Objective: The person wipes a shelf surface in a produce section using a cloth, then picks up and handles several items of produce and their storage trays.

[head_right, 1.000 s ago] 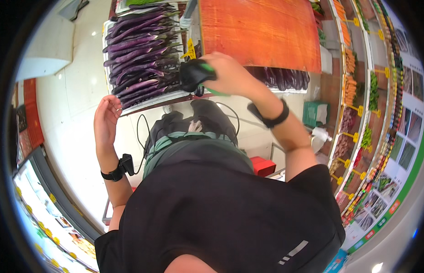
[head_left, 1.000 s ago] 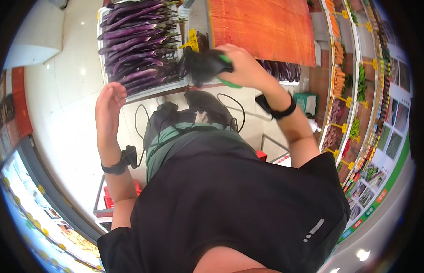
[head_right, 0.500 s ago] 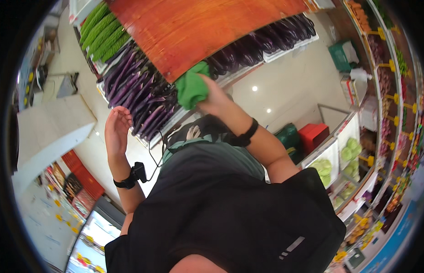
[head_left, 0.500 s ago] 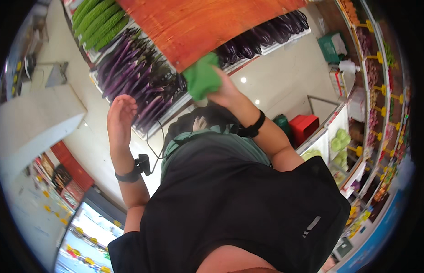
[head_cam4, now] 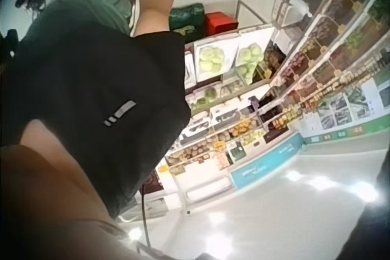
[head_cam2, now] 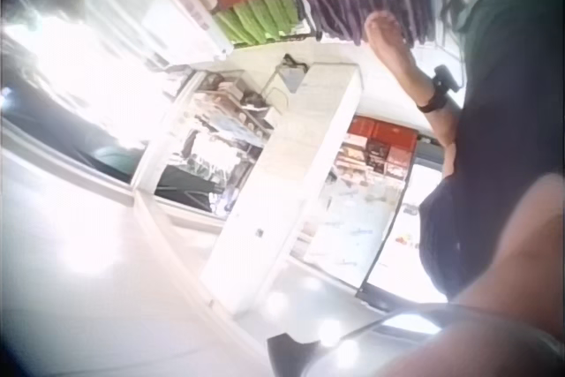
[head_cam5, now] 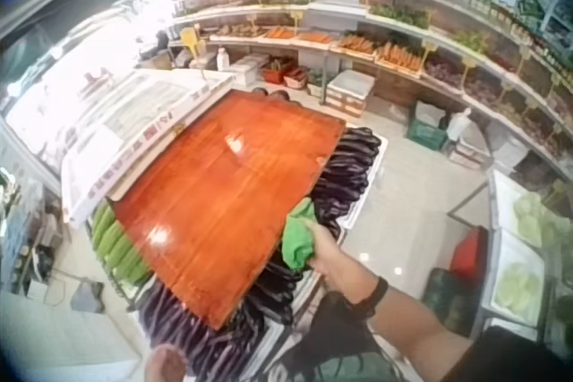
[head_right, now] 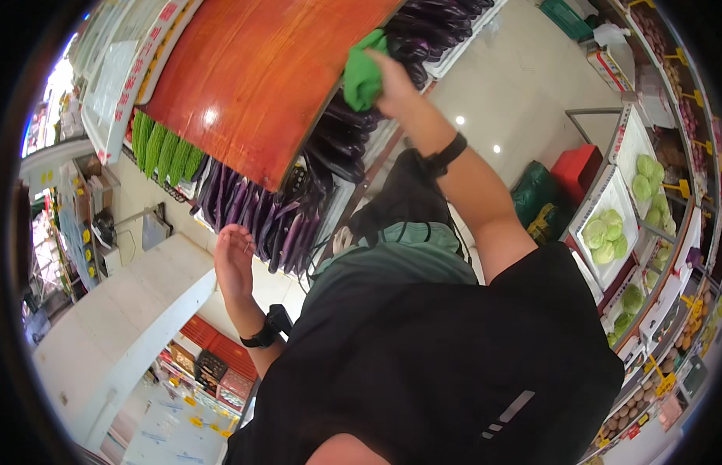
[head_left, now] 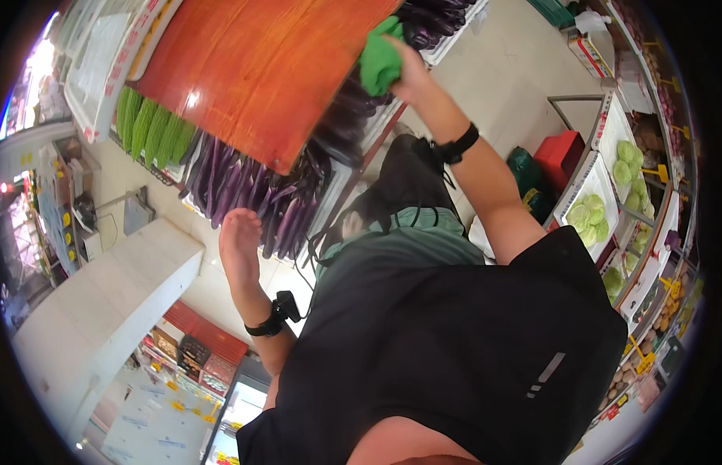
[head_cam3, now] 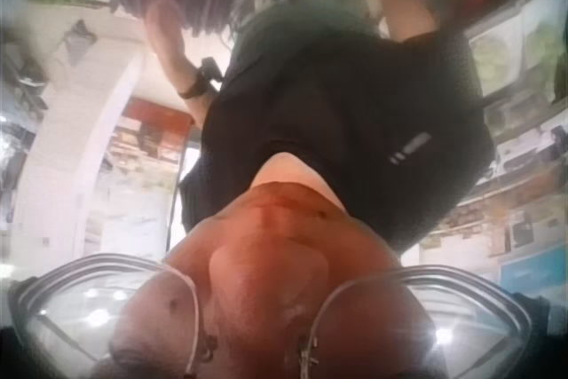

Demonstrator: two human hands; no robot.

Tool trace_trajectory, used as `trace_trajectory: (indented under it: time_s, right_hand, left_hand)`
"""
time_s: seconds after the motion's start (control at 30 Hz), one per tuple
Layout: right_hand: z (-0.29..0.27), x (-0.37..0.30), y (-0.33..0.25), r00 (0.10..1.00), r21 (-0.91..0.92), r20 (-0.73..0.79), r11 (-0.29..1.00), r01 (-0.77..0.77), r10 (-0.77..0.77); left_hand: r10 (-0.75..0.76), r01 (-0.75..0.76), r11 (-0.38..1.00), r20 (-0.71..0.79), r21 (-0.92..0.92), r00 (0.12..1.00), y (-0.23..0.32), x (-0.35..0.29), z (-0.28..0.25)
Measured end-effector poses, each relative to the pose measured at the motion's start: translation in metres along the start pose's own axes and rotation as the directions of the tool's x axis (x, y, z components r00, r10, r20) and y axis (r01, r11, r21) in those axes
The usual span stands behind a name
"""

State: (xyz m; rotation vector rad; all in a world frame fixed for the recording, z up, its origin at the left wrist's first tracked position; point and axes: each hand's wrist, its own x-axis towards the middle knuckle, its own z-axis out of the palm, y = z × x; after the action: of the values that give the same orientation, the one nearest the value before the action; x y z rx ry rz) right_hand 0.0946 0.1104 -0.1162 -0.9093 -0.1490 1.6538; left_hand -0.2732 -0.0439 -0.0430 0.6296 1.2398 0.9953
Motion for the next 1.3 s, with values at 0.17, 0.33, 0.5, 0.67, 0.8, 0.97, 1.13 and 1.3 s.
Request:
trace_trajectory:
  time_s: [0.17, 0.33, 0.5, 0.67, 0.8, 0.97, 1.13, 1.3]
  right_hand:
    - [0.015, -0.029, 0.059, 0.979, 0.013, -0.007, 0.979, -0.202, 0.202]
    - [0.006, -0.019, 0.041, 0.880, 0.073, 0.221, 0.893, -0.444, 0.420]
    - [-0.030, 0.061, -0.064, 0.981, 0.171, 0.083, 0.967, -0.189, 0.177]
    - [-0.089, 0.161, -0.194, 0.969, 0.078, 0.228, 0.994, 0.075, -0.091]
    - [-0.093, 0.156, -0.182, 0.986, -0.040, 0.131, 0.993, 0.110, -0.104]
    - [-0.095, 0.133, -0.100, 1.000, -0.553, 0.002, 0.833, -0.006, 0.009]
    - [-0.059, 0.061, -0.106, 0.925, -0.759, 0.280, 0.649, 0.051, 0.255]
    - [-0.087, 0.066, -0.146, 0.983, -0.740, 0.130, 0.648, 0.181, -0.126]
  left_hand:
    - [0.003, -0.002, 0.999, 0.015, -0.049, 1.000, 0.005, 0.020, 0.022]
    - [0.023, -0.020, 0.998, 0.053, -0.058, 0.998, 0.023, 0.044, 0.062]
    - [0.149, -0.149, 0.989, 0.055, -0.009, 0.987, 0.044, 0.054, 0.109]
    - [0.100, -0.100, 0.995, 0.005, -0.006, 0.995, 0.034, 0.062, 0.144]
    - [0.126, -0.126, 0.992, -0.020, -0.002, 0.992, 0.024, 0.068, 0.179]
    - [0.088, -0.088, 0.996, -0.012, 0.001, 0.996, 0.026, 0.085, 0.213]
    - [0.096, -0.096, 0.995, 0.013, -0.018, 0.995, 0.028, 0.094, 0.238]
    - [0.114, -0.112, 0.993, -0.050, 0.036, 0.992, 0.017, 0.094, 0.247]
